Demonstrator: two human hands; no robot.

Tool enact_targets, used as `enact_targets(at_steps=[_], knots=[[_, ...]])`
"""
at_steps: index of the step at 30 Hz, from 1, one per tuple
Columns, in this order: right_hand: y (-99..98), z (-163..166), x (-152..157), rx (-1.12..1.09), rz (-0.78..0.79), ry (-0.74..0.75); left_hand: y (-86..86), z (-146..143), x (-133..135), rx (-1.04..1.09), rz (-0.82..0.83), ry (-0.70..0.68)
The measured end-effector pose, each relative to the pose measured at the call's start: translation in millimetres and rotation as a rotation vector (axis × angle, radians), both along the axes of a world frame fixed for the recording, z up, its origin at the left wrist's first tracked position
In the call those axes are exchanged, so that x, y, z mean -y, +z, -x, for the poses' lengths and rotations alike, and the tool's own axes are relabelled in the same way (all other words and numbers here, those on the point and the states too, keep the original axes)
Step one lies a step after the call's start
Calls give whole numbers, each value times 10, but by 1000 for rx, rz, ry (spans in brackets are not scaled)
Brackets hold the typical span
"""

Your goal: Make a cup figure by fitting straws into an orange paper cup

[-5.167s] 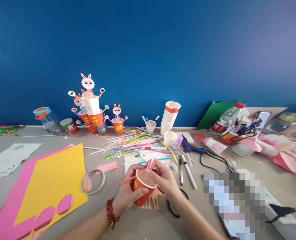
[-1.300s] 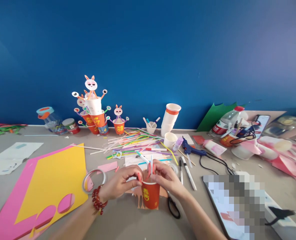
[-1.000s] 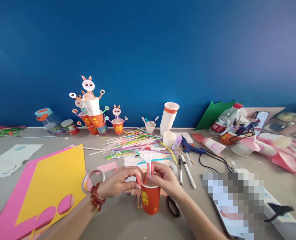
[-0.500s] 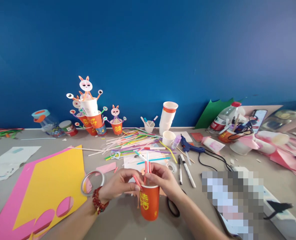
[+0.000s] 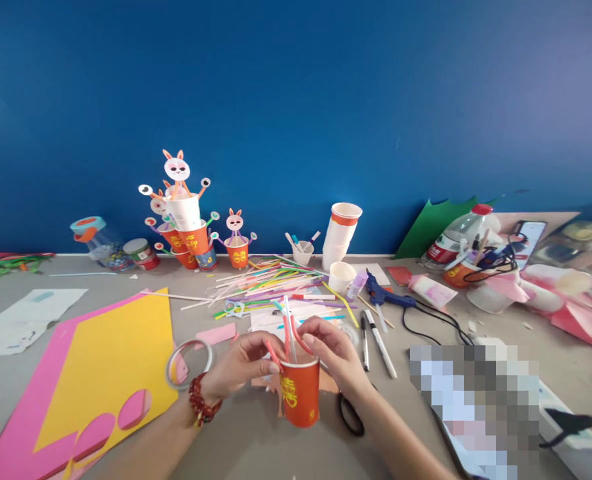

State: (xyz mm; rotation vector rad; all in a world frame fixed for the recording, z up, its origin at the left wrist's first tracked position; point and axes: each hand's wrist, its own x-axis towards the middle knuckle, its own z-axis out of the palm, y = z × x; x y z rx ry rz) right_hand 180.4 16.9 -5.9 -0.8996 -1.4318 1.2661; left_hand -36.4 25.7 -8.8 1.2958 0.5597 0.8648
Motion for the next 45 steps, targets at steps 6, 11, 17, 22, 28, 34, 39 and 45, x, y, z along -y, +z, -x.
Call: enact_targets(at_steps=[6, 11, 17, 22, 28, 34, 39, 45], knots=[[22, -24, -7, 76, -176, -137, -6, 30, -3, 27, 42, 33], [29, -26, -12, 90, -221, -177, -14, 42, -17, 25, 51, 79], [36, -109, -74, 154, -252, -296, -47, 47, -23, 53, 43, 114], [61, -302, -161, 121, -181, -431, -53, 49, -23, 73, 50, 181], [56, -536, -255, 240, -106, -457, -79, 55, -49, 86, 45, 196], [44, -1163, -500, 745, -173, -825, -51, 53, -37, 88, 16, 244], [-87, -1601, -743, 1102, -39, -854, -29, 30, -2, 73, -13, 230], [-290, -1807, -1062, 1338, 27, -628, -89, 17, -9, 89, 7, 221]])
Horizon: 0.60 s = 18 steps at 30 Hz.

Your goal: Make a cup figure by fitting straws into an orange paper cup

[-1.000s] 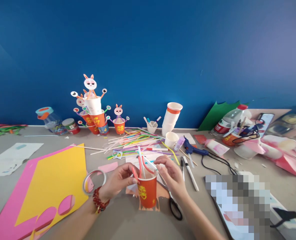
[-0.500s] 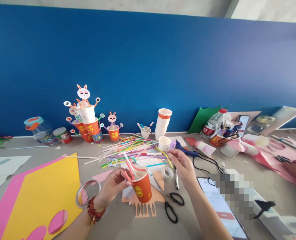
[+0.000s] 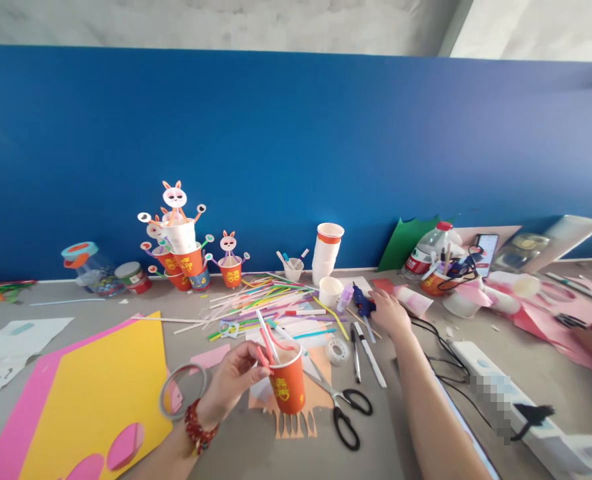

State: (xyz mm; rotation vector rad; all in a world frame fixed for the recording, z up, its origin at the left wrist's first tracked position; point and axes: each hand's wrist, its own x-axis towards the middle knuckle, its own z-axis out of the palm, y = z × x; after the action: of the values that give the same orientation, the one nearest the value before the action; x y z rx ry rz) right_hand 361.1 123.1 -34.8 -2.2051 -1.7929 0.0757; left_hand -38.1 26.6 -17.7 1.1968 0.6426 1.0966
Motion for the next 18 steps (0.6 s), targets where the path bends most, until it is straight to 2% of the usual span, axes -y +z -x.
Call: enact_targets(at_steps=[5, 11, 14, 18], knots=[[2, -142, -200, 41, 154, 136, -9, -2, 5, -19, -6, -8], [63, -293, -287, -48, 220, 160, -23, -7, 7, -27, -6, 16], [83, -355, -295, -169, 135, 131, -35, -15, 4, -27, -24, 8], [116, -410, -263, -376, -112, 65, -44, -23, 1, -24, -26, -14]])
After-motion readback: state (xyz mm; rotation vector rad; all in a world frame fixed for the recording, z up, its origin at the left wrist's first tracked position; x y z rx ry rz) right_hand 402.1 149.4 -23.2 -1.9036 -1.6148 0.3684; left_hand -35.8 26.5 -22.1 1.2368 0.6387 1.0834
